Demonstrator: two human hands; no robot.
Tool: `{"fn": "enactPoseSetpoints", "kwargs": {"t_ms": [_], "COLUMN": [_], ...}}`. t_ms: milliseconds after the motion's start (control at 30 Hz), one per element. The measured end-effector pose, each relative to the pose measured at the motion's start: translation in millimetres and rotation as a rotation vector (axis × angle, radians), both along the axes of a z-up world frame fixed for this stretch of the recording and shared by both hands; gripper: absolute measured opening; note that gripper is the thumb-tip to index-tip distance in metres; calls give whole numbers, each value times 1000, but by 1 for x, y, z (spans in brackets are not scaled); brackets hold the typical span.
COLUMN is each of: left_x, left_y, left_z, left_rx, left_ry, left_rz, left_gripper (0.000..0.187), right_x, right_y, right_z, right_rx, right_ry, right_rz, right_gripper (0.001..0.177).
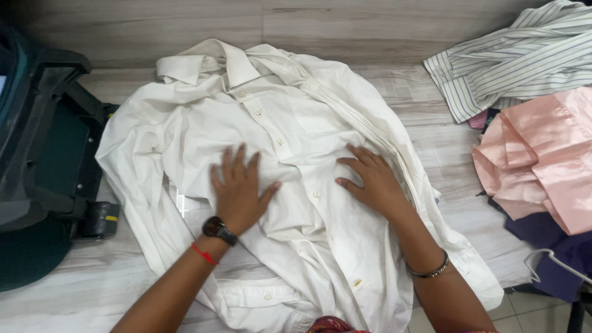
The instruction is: The person lays a white shirt on the floor, buttons it up, and then folds it neatly. The folded shirt is then placed into an open suitcase.
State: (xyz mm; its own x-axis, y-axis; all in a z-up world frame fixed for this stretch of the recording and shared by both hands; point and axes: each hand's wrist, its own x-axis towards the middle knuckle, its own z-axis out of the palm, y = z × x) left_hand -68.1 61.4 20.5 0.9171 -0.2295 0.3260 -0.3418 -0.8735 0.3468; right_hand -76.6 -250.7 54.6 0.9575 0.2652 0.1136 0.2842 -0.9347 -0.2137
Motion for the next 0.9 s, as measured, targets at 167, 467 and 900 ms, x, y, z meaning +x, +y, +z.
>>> {"fn": "enactPoseSetpoints", "kwargs": {"t_ms": [167,467,900], "left_x": [70,182,67], "left_y": [68,110,-18], "left_z": [-19,-7,38], "left_rx": [163,24,-215], "left_ry": [50,178,-182], "left_rz": [62,-150,-149], "left_gripper": [80,69,10], "right_x": [45,127,10], "right_y": [-15,-6,93], "right_z": [-1,-23,20], "right_rx": [27,82,277], "right_ry": [259,52,-49], "right_rz": [-39,-113,-121], "right_gripper": [76,66,38]}}
